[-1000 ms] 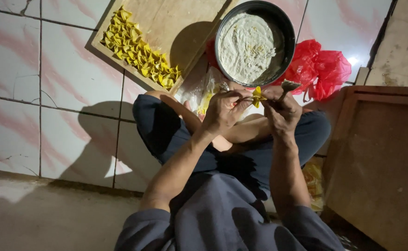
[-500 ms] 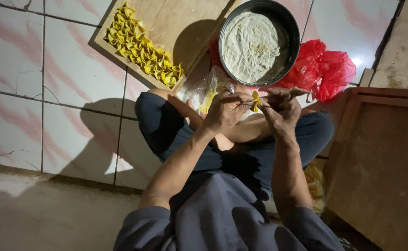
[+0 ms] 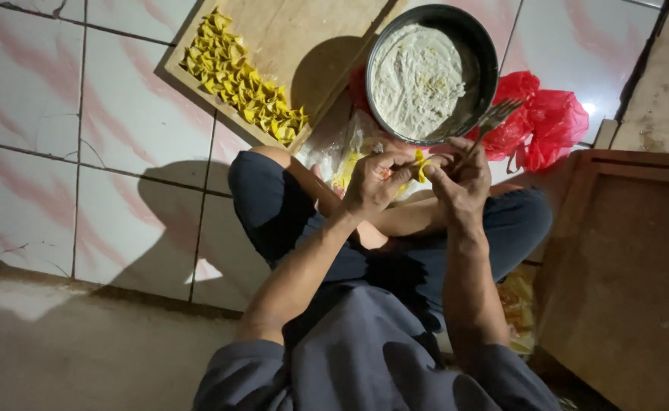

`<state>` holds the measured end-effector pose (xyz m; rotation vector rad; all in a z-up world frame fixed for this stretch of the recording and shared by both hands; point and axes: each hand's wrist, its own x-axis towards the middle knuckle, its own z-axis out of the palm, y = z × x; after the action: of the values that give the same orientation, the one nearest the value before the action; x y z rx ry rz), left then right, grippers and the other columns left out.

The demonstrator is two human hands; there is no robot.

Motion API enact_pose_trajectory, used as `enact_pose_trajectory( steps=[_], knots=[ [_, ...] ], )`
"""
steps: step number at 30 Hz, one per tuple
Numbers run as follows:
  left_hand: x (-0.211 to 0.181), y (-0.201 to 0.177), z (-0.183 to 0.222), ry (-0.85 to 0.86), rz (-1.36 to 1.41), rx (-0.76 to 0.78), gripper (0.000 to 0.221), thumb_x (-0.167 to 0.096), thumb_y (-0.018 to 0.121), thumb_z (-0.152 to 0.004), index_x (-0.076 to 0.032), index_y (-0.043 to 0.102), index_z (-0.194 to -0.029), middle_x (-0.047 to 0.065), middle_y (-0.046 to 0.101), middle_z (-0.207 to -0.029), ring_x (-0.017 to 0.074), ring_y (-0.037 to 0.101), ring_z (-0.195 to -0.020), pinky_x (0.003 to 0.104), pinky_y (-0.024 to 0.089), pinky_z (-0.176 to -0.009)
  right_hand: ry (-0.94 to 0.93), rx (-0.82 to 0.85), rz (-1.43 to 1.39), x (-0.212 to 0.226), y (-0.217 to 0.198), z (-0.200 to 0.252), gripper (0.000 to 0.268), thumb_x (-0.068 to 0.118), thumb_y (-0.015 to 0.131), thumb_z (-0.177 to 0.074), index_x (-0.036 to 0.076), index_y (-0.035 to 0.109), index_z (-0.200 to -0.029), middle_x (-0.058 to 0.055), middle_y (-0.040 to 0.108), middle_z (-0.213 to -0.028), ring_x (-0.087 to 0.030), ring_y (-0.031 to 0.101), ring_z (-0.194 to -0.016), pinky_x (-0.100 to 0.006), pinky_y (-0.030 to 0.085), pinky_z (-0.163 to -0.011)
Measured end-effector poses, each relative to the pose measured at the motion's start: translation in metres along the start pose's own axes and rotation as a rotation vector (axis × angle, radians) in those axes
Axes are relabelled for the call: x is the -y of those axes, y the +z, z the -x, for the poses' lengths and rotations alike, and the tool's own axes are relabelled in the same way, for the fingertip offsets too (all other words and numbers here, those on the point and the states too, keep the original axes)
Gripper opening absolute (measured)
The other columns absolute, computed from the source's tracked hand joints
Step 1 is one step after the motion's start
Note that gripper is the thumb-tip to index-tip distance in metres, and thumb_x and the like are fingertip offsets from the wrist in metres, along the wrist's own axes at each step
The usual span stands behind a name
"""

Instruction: The person is manually preparing dumplings by placing filling on wrappers and folding them into shape.

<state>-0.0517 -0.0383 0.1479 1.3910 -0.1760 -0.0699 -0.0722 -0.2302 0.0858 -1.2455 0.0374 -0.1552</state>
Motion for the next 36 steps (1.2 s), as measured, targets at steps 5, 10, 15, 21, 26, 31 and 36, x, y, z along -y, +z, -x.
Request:
enact_pose_trajectory(
  steps=[5, 10, 15, 21, 26, 31, 36],
  knots=[
    [0.002, -0.003, 0.001, -0.021, -0.109, 0.004, 0.006, -0.006, 0.070, -0.088, -0.004, 0.073, -0.083, 0.013, 0.067, -0.070, 0.0238, 0.069, -0.069, 0.038, 0.055, -0.067, 0.067, 0.034, 0.080, 0.006, 0.002, 0.001, 0.065, -0.014, 0.078, -0.085, -0.005, 0.045, -0.141, -0.019, 0.068, -0.092, -0.022, 0.074, -0.081, -0.024, 0.057, -0.063],
    [0.016, 0.000, 0.009, 0.024, -0.173, -0.017, 0.014, -0.005, 0.071, -0.088, -0.005, 0.068, -0.102, 0.018, 0.068, -0.089, 0.0343, 0.070, -0.086, 0.044, 0.058, -0.078, 0.110, 0.054, 0.085, 0.002, -0.004, -0.003, 0.066, -0.012, 0.077, -0.086, 0.000, 0.045, -0.142, -0.018, 0.070, -0.097, -0.018, 0.074, -0.083, -0.020, 0.056, -0.062],
    [0.032, -0.008, 0.006, 0.124, -0.415, 0.184, 0.058, 0.006, 0.065, -0.092, -0.023, 0.054, -0.140, 0.015, 0.066, -0.133, 0.0416, 0.067, -0.116, 0.054, 0.057, -0.102, 0.144, 0.104, 0.037, -0.002, -0.008, -0.003, 0.071, -0.014, 0.077, -0.083, -0.001, 0.044, -0.144, -0.019, 0.068, -0.095, -0.022, 0.074, -0.086, -0.023, 0.058, -0.065],
    [0.064, -0.016, 0.009, 0.300, -0.574, 0.163, 0.052, 0.003, 0.065, -0.092, -0.028, 0.062, -0.134, 0.015, 0.069, -0.114, 0.0415, 0.070, -0.101, 0.052, 0.061, -0.089, 0.130, 0.078, 0.123, 0.009, 0.019, -0.009, 0.059, -0.010, 0.075, -0.088, 0.003, 0.049, -0.139, -0.014, 0.064, -0.093, -0.007, 0.059, -0.060, -0.016, 0.044, -0.044],
    [0.036, -0.030, 0.000, 0.103, 0.040, -0.105, 0.022, 0.003, 0.071, -0.085, -0.007, 0.075, -0.105, 0.010, 0.071, -0.097, 0.0222, 0.071, -0.096, 0.038, 0.057, -0.089, 0.343, -0.072, -0.041, -0.004, 0.029, 0.011, 0.011, 0.006, 0.067, -0.100, 0.007, 0.058, -0.106, -0.014, 0.067, -0.098, -0.003, 0.041, -0.044, -0.016, 0.029, -0.034],
    [0.058, -0.031, 0.002, 0.076, 0.011, -0.133, 0.021, -0.001, 0.078, -0.082, -0.007, 0.076, -0.102, 0.007, 0.073, -0.096, 0.0183, 0.071, -0.096, 0.032, 0.055, -0.090, 0.348, -0.099, -0.120, -0.011, 0.039, 0.014, 0.022, 0.005, 0.070, -0.097, -0.003, 0.063, -0.116, -0.010, 0.061, -0.079, -0.003, 0.037, -0.039, -0.018, 0.031, -0.033],
    [0.033, -0.028, 0.000, 0.117, -0.139, -0.084, 0.019, -0.001, 0.080, -0.082, -0.006, 0.074, -0.100, 0.012, 0.071, -0.093, 0.0247, 0.070, -0.089, 0.037, 0.055, -0.081, 0.321, -0.115, -0.126, 0.012, 0.063, 0.007, 0.018, -0.002, 0.070, -0.096, -0.009, 0.065, -0.112, -0.007, 0.053, -0.064, -0.005, 0.039, -0.037, -0.020, 0.036, -0.031]
  ],
)
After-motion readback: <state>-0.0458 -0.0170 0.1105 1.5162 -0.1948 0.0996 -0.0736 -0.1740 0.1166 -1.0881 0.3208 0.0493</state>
